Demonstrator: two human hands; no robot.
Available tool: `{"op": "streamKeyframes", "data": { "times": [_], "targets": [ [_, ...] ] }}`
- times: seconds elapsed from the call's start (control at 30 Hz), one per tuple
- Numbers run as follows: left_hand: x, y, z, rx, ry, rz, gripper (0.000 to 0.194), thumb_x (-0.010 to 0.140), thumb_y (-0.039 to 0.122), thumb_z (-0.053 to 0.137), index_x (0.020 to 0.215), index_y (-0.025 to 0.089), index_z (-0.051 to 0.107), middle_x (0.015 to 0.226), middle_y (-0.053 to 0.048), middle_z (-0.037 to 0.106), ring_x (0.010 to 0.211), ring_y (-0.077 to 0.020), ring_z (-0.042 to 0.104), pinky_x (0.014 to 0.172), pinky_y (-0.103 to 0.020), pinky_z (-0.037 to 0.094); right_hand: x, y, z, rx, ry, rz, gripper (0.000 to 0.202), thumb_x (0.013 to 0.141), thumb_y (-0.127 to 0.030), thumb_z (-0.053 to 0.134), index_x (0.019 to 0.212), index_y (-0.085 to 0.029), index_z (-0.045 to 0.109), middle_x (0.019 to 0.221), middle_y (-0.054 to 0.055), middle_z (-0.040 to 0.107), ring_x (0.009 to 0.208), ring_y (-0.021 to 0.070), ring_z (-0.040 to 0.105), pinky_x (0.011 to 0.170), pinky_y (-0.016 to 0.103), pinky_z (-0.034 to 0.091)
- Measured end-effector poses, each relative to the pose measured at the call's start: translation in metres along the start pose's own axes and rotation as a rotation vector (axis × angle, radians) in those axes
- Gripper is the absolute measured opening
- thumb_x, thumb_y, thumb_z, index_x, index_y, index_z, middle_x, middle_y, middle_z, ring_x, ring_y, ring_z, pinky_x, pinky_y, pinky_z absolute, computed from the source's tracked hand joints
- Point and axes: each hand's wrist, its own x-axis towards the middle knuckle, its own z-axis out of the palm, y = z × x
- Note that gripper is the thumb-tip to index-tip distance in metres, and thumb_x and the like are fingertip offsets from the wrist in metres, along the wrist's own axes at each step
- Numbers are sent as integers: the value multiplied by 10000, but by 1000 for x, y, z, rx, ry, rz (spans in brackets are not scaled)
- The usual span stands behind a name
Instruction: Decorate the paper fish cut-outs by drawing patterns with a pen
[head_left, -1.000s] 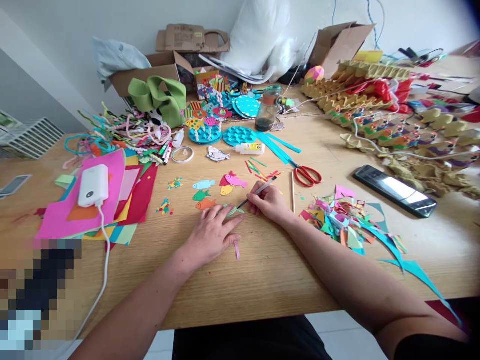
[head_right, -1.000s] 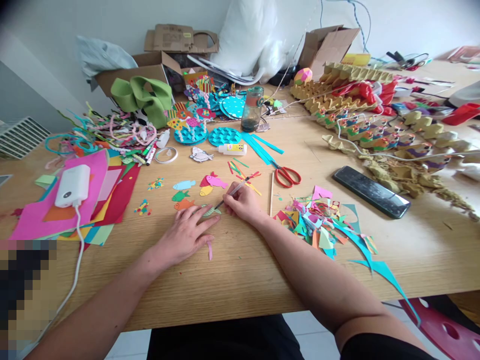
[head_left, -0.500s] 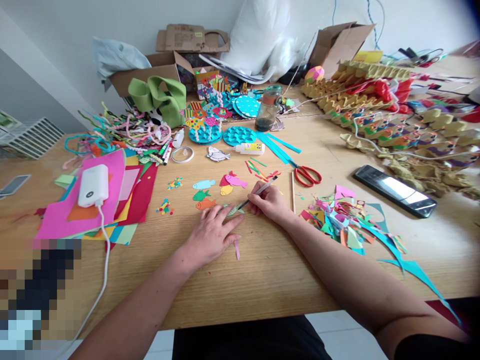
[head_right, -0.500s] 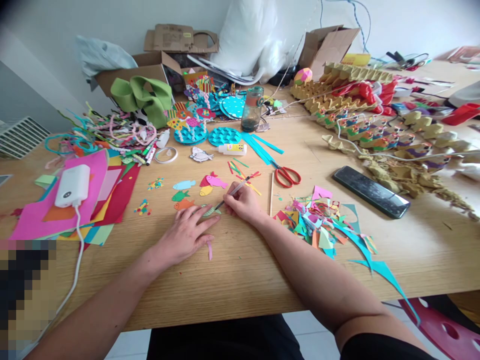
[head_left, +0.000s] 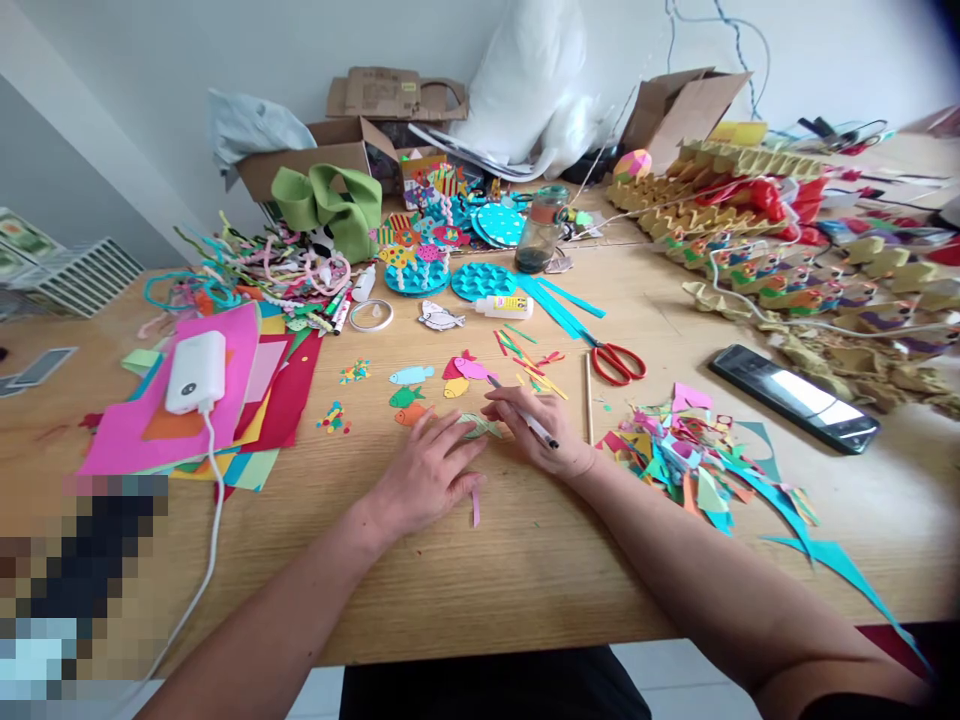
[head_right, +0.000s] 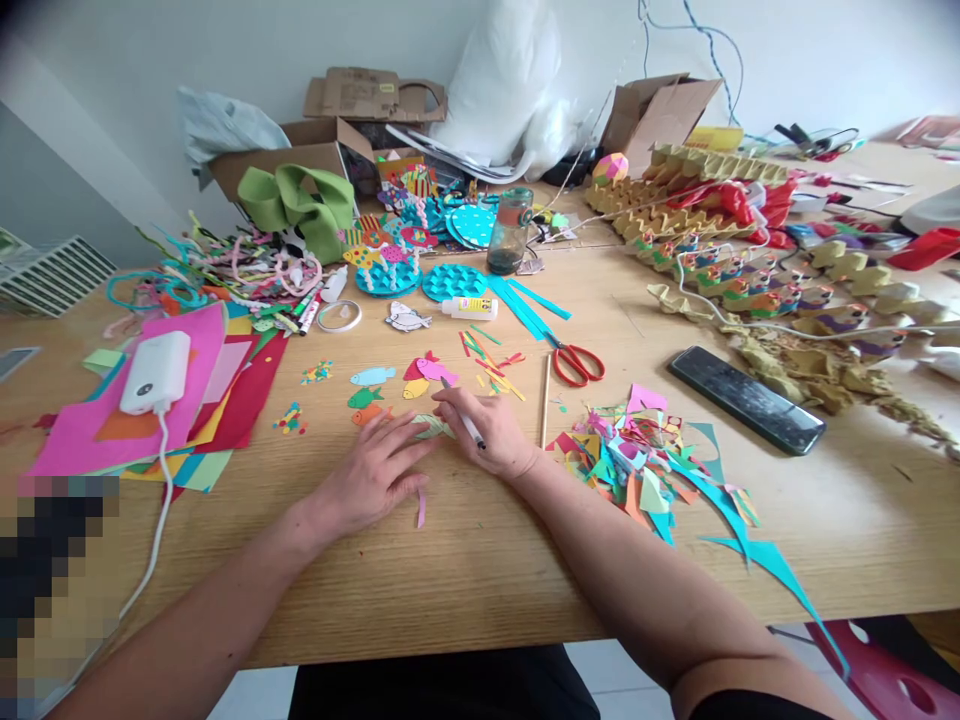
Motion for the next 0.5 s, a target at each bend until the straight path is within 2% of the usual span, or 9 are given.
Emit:
{"op": "streamKeyframes", "data": {
  "times": [0.1, 0.23, 0.37, 0.5],
  "targets": [
    [2, 1, -2, -5, 57, -44, 364, 946, 368, 532, 1258, 194, 603, 1234, -120, 594, 1273, -292, 442, 1081, -511, 364, 1, 2, 1, -102, -24, -7, 227, 983, -290, 389, 1053, -194, 583, 835, 92, 735, 686, 170, 699, 630, 271, 511],
    [3, 2, -6, 35, -4, -120, 430, 932, 426, 536, 1289, 189, 578, 1135, -126, 588, 1117, -284, 504, 994, -491, 439, 3, 0, 1, -178, -60, -6, 203, 958, -259, 403, 1005, -187, 587, 726, 75, 720, 580, 163, 662, 568, 259, 474],
    [2, 2, -4, 113, -36, -116, 497, 926, 465, 529, 1340, 191, 532, 1225, -141, 557, 1186, -303, 470, 1039, -499, 392, 3, -3, 1, -183, -66, -29, 195, 955, -245, 399, 998, -183, 579, 686, 58, 697, 545, 156, 638, 545, 254, 449],
    [0, 0, 0, 134, -14, -95, 538, 928, 490, 511, 1374, 189, 495, 1326, -162, 521, 1290, -324, 406, 1074, -521, 348, 0, -3, 4, 11, -93, 9, 201, 973, -290, 404, 1005, -193, 578, 739, 59, 705, 568, 152, 657, 557, 258, 487]
  ]
}}
